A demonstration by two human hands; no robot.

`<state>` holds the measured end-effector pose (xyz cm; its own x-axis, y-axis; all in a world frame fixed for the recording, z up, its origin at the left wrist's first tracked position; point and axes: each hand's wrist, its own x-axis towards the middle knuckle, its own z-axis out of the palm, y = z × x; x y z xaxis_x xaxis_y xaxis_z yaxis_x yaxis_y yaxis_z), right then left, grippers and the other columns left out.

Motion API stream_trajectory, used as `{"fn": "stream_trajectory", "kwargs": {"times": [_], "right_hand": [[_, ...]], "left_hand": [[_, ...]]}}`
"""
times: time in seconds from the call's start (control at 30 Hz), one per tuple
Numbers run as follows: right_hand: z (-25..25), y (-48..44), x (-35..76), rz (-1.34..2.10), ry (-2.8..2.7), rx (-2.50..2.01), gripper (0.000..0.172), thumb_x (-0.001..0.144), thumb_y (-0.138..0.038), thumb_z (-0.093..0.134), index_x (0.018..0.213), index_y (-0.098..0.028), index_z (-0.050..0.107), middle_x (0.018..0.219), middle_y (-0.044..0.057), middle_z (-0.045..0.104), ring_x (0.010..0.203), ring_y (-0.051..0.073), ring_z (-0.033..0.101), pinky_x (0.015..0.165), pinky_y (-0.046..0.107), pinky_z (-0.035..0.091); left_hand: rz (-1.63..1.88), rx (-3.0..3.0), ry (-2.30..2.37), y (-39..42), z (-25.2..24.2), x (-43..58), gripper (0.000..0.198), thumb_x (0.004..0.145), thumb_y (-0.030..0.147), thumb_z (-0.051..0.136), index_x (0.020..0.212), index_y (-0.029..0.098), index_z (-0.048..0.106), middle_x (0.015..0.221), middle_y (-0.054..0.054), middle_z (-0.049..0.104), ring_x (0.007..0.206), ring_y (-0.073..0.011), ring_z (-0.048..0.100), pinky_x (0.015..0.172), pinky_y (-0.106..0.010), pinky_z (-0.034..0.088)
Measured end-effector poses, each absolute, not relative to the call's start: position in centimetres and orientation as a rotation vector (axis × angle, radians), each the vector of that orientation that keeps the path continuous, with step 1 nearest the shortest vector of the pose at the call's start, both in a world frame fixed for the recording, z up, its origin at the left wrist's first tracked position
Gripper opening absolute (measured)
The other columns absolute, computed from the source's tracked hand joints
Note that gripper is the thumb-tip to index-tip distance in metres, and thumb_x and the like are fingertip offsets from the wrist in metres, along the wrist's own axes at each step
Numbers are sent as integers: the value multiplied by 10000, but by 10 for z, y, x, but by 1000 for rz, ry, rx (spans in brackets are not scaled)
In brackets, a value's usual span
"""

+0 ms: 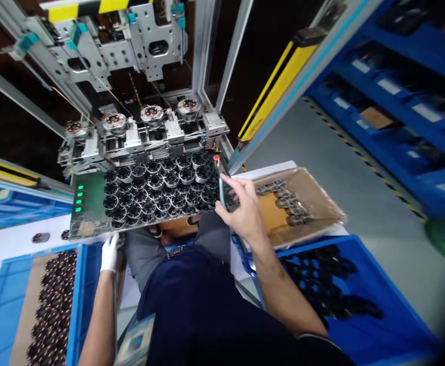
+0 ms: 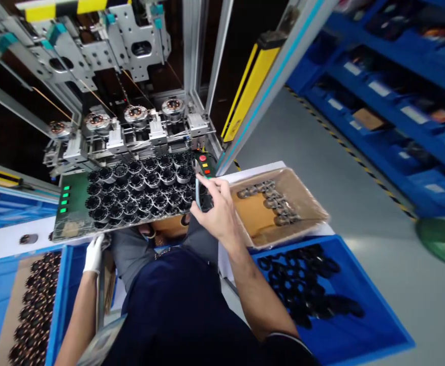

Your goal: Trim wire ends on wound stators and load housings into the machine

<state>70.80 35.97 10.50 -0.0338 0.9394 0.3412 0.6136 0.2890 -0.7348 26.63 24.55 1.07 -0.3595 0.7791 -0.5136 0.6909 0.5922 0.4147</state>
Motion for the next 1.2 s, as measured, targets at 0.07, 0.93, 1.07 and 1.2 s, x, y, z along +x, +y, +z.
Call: {"fn": "stream_trajectory", "kwargs": {"times": [0.07,0.93,1.07,1.2], "right_hand": [[123,381,686,484,-1808,-1345,729,927,-290,740,1651,-298,655,1415,144,601,1367,352,625,1255,577,562],[240,680,413,100,-2875,-1367,382,1099,-401,710,1417,-208,797,1366,134,825,1285,331,768,1131,524,616],[228,686,398,-4,-2941,-1406,375,1114,-504,740,1289,-175,788,1328,110,802,1241,273,765,1148,540,611],[245,684,397,-75,-2952,-1339,270,1094,-374,701,1238,-193,840,1286,157,830,1249,344,770,1123,501,576]], "left_hand": [[286,1108,2140,232,11,254,451,1133,498,732,1428,157,723,1450,-122,733,1302,-331,746,1121,-527,659],[111,2199,2283,579,233,120,530,1084,441,653,1574,261,744,1575,-147,668,1407,-369,561,1267,-559,475],[94,2248,2213,607,205,116,476,1038,374,661,1485,298,807,1554,-110,694,1388,-363,581,1201,-515,501],[154,2333,2166,612,205,114,329,995,374,704,1224,236,897,1527,-98,720,1437,-384,554,1245,-528,444]]}}
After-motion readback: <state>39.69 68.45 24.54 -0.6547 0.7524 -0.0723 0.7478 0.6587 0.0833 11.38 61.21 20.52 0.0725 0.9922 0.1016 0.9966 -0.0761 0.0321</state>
